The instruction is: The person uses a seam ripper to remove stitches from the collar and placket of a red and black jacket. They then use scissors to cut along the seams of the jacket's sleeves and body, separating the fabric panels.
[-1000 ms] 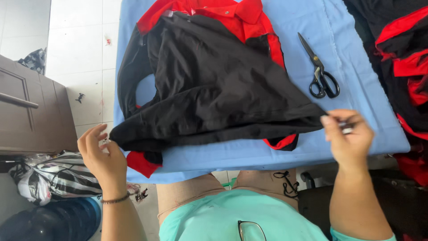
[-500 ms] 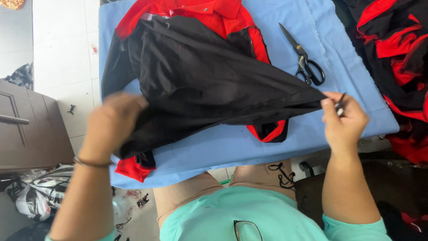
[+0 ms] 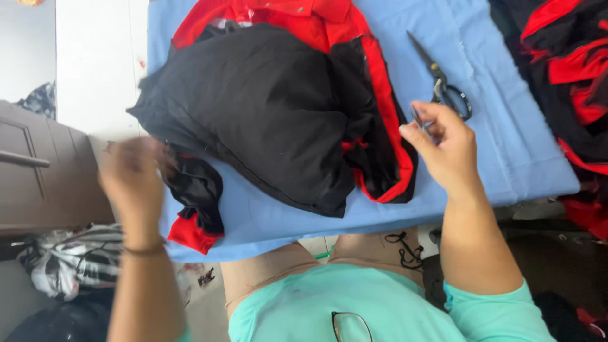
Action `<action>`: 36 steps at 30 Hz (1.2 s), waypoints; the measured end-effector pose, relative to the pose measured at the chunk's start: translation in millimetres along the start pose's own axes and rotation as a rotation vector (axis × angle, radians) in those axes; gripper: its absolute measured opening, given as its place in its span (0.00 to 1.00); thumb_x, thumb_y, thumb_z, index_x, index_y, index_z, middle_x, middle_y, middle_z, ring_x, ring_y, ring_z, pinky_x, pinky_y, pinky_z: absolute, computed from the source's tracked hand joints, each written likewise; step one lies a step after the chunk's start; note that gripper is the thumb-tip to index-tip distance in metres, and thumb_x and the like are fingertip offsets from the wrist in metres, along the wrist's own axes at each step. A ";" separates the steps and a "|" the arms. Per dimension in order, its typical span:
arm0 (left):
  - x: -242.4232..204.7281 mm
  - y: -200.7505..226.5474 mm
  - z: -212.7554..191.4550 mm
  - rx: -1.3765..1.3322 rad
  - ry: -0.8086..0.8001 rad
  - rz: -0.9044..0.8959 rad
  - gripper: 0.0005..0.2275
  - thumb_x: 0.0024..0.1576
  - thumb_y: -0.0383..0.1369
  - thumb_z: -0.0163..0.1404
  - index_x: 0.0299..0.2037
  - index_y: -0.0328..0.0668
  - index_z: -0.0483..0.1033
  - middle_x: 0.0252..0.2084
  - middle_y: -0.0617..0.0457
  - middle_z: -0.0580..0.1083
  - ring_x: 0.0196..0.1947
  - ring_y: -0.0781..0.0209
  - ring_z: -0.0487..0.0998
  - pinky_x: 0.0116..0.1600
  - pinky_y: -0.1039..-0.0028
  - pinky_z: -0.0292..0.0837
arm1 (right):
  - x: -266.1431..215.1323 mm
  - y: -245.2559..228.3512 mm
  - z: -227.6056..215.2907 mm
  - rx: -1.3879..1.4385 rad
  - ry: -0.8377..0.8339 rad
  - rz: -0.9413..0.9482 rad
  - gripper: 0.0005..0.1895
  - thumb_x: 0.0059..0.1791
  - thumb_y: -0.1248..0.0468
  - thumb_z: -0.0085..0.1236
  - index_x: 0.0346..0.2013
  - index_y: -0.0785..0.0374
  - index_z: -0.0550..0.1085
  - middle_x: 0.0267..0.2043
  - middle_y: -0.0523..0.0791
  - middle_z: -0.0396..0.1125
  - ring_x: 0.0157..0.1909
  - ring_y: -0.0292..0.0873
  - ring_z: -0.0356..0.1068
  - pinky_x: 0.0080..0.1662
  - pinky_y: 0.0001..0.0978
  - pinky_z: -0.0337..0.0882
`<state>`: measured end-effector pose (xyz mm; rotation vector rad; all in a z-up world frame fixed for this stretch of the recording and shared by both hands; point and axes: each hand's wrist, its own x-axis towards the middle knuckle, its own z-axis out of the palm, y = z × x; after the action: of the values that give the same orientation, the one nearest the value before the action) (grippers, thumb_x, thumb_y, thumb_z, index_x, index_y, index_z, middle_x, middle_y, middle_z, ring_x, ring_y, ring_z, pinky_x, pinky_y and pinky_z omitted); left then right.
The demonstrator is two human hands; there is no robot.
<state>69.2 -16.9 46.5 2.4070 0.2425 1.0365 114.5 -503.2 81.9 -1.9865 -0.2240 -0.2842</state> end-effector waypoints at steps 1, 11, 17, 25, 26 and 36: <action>-25.3 43.3 -7.0 -0.156 -0.247 -0.267 0.05 0.70 0.31 0.52 0.48 0.38 0.77 0.34 0.43 0.76 0.29 0.50 0.77 0.39 0.63 0.73 | 4.8 28.7 -4.6 -0.199 0.056 -0.114 0.17 0.53 0.69 0.65 0.56 0.69 0.76 0.42 0.51 0.70 0.40 0.49 0.65 0.44 0.36 0.68; -148.0 166.6 18.4 -1.206 -0.467 -1.280 0.27 0.57 0.30 0.51 0.68 0.31 0.62 0.62 0.36 0.73 0.37 0.45 0.85 0.38 0.62 0.85 | 15.0 178.2 -100.0 -0.803 0.351 -0.263 0.17 0.54 0.73 0.72 0.56 0.74 0.80 0.47 0.57 0.70 0.43 0.59 0.72 0.46 0.49 0.71; -146.5 150.7 36.6 -1.330 -0.263 -1.415 0.24 0.60 0.30 0.51 0.65 0.39 0.59 0.28 0.37 0.75 0.17 0.51 0.75 0.23 0.69 0.72 | 29.2 159.5 -102.2 -0.849 0.261 -0.439 0.13 0.54 0.76 0.74 0.52 0.72 0.82 0.54 0.53 0.64 0.50 0.60 0.62 0.50 0.49 0.68; -124.1 135.8 34.1 -1.311 -0.284 -1.291 0.08 0.61 0.26 0.53 0.32 0.46 0.66 0.18 0.58 0.61 0.13 0.71 0.55 0.20 0.79 0.43 | 67.5 186.6 -76.3 -1.011 -0.052 -0.171 0.19 0.56 0.51 0.65 0.52 0.61 0.81 0.43 0.49 0.71 0.49 0.57 0.67 0.55 0.46 0.65; -124.0 139.6 26.9 -1.251 -0.293 -1.149 0.09 0.60 0.26 0.55 0.31 0.46 0.67 0.20 0.63 0.55 0.17 0.73 0.53 0.23 0.79 0.43 | 68.6 179.4 -76.2 -1.001 -0.143 -0.011 0.24 0.54 0.45 0.63 0.54 0.60 0.79 0.44 0.49 0.71 0.52 0.59 0.69 0.55 0.49 0.65; -128.5 146.8 15.9 -1.563 -0.493 -1.193 0.05 0.63 0.29 0.48 0.47 0.42 0.70 0.47 0.41 0.80 0.46 0.48 0.82 0.55 0.59 0.78 | 42.6 86.9 -60.1 0.416 -0.183 0.535 0.12 0.54 0.58 0.56 0.46 0.62 0.73 0.48 0.53 0.74 0.35 0.41 0.73 0.35 0.23 0.69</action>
<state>-13.5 -193.7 31.8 0.6929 0.3858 -0.1005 173.8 -592.7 43.8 -1.5842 0.1294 0.2710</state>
